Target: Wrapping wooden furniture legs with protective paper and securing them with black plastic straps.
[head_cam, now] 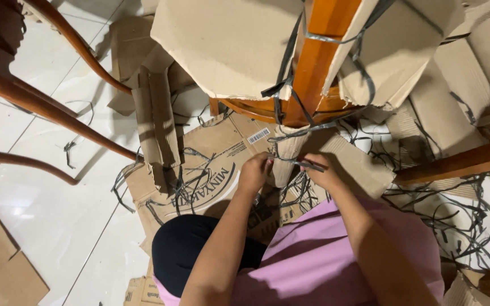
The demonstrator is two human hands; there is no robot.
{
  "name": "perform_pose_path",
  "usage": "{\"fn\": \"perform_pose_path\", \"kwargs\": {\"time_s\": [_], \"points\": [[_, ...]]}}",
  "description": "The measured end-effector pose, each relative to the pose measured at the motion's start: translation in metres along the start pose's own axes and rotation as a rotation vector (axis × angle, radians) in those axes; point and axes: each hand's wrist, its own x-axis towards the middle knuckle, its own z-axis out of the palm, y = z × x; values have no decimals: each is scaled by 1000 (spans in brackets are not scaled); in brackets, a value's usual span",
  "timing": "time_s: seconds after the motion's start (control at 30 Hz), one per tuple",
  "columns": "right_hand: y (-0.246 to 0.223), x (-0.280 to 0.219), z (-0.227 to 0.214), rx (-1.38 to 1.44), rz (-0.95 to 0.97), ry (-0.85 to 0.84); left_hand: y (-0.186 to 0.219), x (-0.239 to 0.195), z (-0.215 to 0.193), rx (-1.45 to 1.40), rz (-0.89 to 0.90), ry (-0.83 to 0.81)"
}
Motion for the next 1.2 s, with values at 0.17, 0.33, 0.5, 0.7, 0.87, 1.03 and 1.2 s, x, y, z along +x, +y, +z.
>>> {"fn": "perform_pose_path", "kwargs": {"time_s": [0.17,0.33,0.5,0.7,0.87,1.03,1.2], "points": [[-2,2,6,-48,-93,-48,-20,2,14,-46,-68,-43],[19,-8,20,-119,-33,-57,-38,1,22,-32,-77,-32],[-8,-34,17,-267,80,-123,-74,-11,48,503,-30,-334],[2,-54,31,-593,-58,-236,24,-62,-7,680,314,-254],[-10,-75,46,-601,-105,-296,22,-60,-17,241,445,-203],[-28,-92,37,-494,-299,-208,37,-60,-25,-353,400,-209],[-55,-90,30,-333,-392,79,21,-65,10,-372,309,-68]]}}
